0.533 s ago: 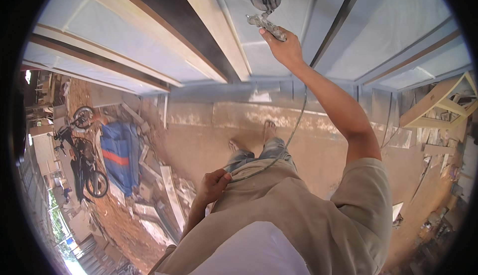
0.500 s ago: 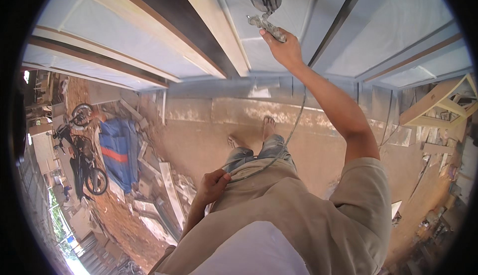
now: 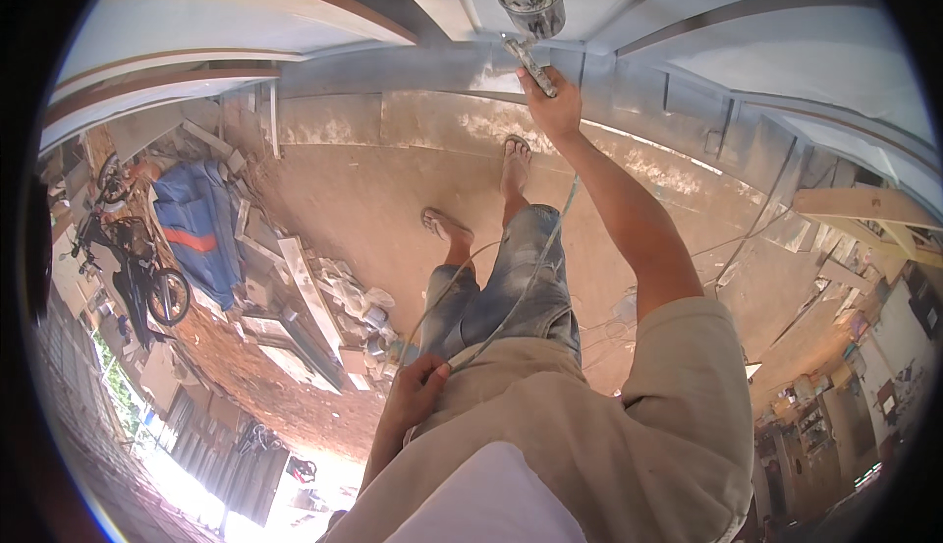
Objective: The person uses a spray gun to apply a coat of paint to a large, white, rectangular wooden frame standing upright in a workshop. They move the spray gun in steady vertical and horizontal strokes to cover the surface evenly.
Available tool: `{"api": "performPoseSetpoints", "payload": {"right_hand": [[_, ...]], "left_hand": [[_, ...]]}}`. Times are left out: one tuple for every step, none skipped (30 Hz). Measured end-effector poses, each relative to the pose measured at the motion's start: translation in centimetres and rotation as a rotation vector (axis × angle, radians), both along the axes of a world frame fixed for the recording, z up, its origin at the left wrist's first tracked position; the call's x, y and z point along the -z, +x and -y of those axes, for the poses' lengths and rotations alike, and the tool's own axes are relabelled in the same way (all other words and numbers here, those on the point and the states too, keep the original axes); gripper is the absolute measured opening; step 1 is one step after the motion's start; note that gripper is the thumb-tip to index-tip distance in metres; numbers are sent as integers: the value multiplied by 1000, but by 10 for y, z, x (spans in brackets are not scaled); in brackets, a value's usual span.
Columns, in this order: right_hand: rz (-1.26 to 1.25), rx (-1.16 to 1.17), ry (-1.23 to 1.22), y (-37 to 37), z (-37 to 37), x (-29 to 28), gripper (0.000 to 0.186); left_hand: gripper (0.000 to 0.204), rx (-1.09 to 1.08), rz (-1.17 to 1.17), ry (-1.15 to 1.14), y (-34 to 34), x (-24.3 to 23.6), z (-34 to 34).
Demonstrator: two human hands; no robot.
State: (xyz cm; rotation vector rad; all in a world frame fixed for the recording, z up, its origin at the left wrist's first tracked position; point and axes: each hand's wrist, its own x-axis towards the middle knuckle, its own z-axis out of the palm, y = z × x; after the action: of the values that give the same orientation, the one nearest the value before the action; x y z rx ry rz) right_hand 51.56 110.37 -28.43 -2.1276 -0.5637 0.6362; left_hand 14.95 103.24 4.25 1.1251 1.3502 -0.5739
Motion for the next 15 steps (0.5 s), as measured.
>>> {"api": "performPoseSetpoints", "payload": {"right_hand": [[-32, 5, -30, -4, 1, 16, 48], [-64, 19, -61, -11, 2, 30, 47], [-95, 34, -92, -17, 4, 43, 46], [-97, 41, -116, -22, 5, 57, 46], [-94, 48, -136, -26, 5, 73, 46], [-92, 55, -156, -29, 5, 90, 45], [-69, 58, -194, -31, 4, 106, 45], [-49, 59, -229, -34, 3, 121, 45], [-28, 60, -264, -36, 3, 135, 44], [-13, 62, -277, -39, 3, 148, 45], [3, 66, -287, -41, 1, 158, 45], [20, 69, -295, -44, 1, 167, 45], [-9, 56, -345, -45, 1, 175, 46], [-20, 57, -378, -47, 1, 181, 46], [-29, 59, -410, -48, 1, 188, 46]], "left_hand": [[27, -20, -5, -16, 1, 5, 2], [27, -33, -10, -33, 2, 9, 2], [26, -45, -16, -50, 3, 12, 2], [26, -47, -42, -72, 3, 15, 2], [26, -49, -64, -90, 3, 21, 3], [27, -51, -86, -109, 3, 27, 2], [26, -69, -117, -156, 3, 33, 0], [26, -72, -137, -168, 1, 38, 1], [26, -76, -157, -181, 1, 43, 2], [26, -78, -176, -193, 0, 48, 2], [26, -91, -188, -209, 0, 52, 2], [26, -103, -198, -223, 0, 56, 2], [26, -115, -207, -237, -2, 61, 2], [26, -126, -200, -242, -3, 63, 1], [25, -136, -191, -247, -6, 66, 1]]}}
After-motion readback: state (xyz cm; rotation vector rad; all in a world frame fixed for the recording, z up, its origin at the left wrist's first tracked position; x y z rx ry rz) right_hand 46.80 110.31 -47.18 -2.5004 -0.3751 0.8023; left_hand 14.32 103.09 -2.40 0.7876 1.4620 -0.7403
